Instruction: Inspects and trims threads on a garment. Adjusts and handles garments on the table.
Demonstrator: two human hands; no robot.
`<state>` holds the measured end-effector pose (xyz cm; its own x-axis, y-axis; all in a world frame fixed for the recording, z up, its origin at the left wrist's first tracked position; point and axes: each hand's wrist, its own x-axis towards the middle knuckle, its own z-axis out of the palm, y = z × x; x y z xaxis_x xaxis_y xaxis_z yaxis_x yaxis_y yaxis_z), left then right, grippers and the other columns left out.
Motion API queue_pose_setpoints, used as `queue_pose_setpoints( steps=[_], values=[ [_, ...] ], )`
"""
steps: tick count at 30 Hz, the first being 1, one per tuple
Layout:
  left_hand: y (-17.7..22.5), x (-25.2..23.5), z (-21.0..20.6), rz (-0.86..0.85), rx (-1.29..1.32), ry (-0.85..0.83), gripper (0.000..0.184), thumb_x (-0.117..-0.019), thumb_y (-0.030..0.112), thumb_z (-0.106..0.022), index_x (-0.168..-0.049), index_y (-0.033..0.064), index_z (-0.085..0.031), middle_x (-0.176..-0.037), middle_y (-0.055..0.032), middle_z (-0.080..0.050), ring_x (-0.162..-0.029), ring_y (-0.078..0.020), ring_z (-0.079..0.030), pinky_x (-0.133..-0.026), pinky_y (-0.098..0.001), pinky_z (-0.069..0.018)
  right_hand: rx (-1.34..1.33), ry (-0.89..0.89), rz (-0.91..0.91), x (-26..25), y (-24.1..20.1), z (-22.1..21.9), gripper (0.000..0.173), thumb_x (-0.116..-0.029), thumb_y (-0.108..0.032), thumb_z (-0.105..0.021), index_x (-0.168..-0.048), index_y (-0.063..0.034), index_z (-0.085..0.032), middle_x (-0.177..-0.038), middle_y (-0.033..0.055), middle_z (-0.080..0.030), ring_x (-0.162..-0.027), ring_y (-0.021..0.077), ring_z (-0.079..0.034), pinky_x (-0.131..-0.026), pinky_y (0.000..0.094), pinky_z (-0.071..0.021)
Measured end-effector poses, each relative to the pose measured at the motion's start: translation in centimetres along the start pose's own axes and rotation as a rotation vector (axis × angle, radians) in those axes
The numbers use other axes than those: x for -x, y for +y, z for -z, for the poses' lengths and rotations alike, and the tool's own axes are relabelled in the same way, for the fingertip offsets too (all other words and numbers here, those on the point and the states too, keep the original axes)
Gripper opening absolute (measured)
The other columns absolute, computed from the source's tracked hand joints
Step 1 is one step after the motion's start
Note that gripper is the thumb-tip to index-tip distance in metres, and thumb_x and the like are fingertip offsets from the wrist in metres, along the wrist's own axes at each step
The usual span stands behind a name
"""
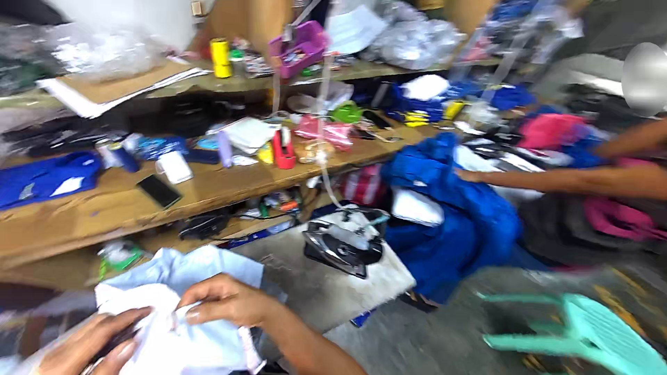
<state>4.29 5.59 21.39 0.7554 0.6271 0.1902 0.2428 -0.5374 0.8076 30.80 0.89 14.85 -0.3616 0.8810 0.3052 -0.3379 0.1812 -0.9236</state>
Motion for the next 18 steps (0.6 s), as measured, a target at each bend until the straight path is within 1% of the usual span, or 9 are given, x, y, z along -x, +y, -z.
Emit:
queue_pose_setpoints(
  steps=[1,3,4,5,8,11,13,16,18],
  values=[
    [0.2,-0.1,0.3,-0.033,-0.060,0.000,0.037,-0.1057,0.026,-0.056,-0.129,0.0000,-0.068,-0.101,-0.0158,-0.068,-0.085,-0.0140,-0.063,-0.077,-0.0304,-0.0547,0.001,-0.024,-0.004,-0.2,-0.2,0.1,0.018,-0.0991,-0.002,-0.053,-0.105,0.0077,-0.067,-0.098,0.0060,-0.070,-0.090,0.0047,-0.064,-0.083,0.0260,-0.0535],
    [0.1,-0.3,0.8,-0.126,-0.177,0.034,0.033,-0.1044,0.037,-0.057,-0.124,0.0149,-0.073,-0.093,-0.0005,-0.068,-0.079,-0.0013,-0.061,-0.069,-0.0179,-0.0523,-0.005,-0.056,-0.021,-0.7,-0.3,0.1,0.019,-0.0995,-0.005,-0.054,-0.107,0.0040,-0.070,-0.099,0.0034,-0.072,-0.090,0.0041,-0.065,-0.082,0.0253,-0.0546],
    [0.3,-0.4,1.1,-0.160,-0.201,0.026,0.032,-0.1041,0.038,-0.057,-0.121,0.0162,-0.074,-0.090,0.0029,-0.067,-0.076,0.0022,-0.058,-0.066,-0.0142,-0.0496,-0.007,-0.069,-0.027,-0.9,-0.3,0.0,0.020,-0.0999,-0.007,-0.055,-0.106,0.0025,-0.071,-0.100,0.0029,-0.073,-0.091,0.0045,-0.066,-0.082,0.0255,-0.0553],
    [0.8,-0.5,1.6,-0.180,-0.208,-0.001,0.032,-0.1037,0.037,-0.059,-0.119,0.0143,-0.074,-0.089,0.0032,-0.068,-0.075,0.0028,-0.058,-0.066,-0.0131,-0.0490,-0.014,-0.088,-0.030,-1.1,-0.2,0.0,0.020,-0.1006,-0.009,-0.055,-0.107,0.0012,-0.071,-0.101,0.0028,-0.073,-0.091,0.0049,-0.066,-0.082,0.0256,-0.0559],
    [2.3,-0.9,2.9,-0.204,-0.259,-0.089,0.031,-0.1030,0.035,-0.062,-0.113,0.0095,-0.075,-0.086,0.0000,-0.068,-0.074,-0.0022,-0.060,-0.066,-0.0167,-0.0495,-0.033,-0.150,-0.039,-1.8,-0.2,-0.1,0.021,-0.1023,-0.015,-0.058,-0.109,-0.0003,-0.072,-0.104,0.0036,-0.074,-0.093,0.0063,-0.068,-0.084,0.0261,-0.0566],
    [3.3,-1.1,3.5,-0.223,-0.343,-0.154,0.031,-0.1037,0.037,-0.060,-0.108,0.0107,-0.075,-0.082,0.0003,-0.068,-0.071,-0.0062,-0.060,-0.066,-0.0217,-0.0497,-0.066,-0.201,-0.049,-2.3,-0.1,-0.3,0.019,-0.1022,-0.014,-0.059,-0.109,-0.0007,-0.072,-0.102,0.0024,-0.074,-0.094,0.0058,-0.068,-0.084,0.0255,-0.0573],
    [3.8,-1.2,3.8,-0.229,-0.379,-0.199,0.030,-0.1037,0.037,-0.059,-0.105,0.0105,-0.074,-0.082,-0.0001,-0.069,-0.073,-0.0090,-0.063,-0.067,-0.0264,-0.0515,-0.081,-0.227,-0.049,-2.7,-0.1,-0.6,0.018,-0.1021,-0.012,-0.060,-0.109,-0.0013,-0.072,-0.102,0.0006,-0.074,-0.093,0.0041,-0.068,-0.084,0.0240,-0.0567],
    [4.4,-1.6,4.2,-0.235,-0.456,-0.276,0.032,-0.1045,0.038,-0.056,-0.102,0.0107,-0.073,-0.084,-0.0007,-0.071,-0.076,-0.0131,-0.066,-0.070,-0.0328,-0.0535,-0.053,-0.238,-0.063,-3.0,-0.4,-1.0,0.016,-0.1006,-0.012,-0.063,-0.108,-0.0031,-0.073,-0.100,-0.0027,-0.073,-0.091,0.0008,-0.067,-0.081,0.0211,-0.0565],
    [4.8,-1.9,4.5,-0.245,-0.505,-0.323,0.032,-0.1047,0.037,-0.055,-0.100,0.0107,-0.072,-0.081,-0.0012,-0.068,-0.075,-0.0159,-0.066,-0.068,-0.0357,-0.0529,-0.042,-0.255,-0.072,-3.2,-0.6,-1.2,0.014,-0.1003,-0.012,-0.063,-0.107,-0.0033,-0.072,-0.097,-0.0039,-0.072,-0.089,-0.0003,-0.066,-0.079,0.0199,-0.0556]
  ],
)
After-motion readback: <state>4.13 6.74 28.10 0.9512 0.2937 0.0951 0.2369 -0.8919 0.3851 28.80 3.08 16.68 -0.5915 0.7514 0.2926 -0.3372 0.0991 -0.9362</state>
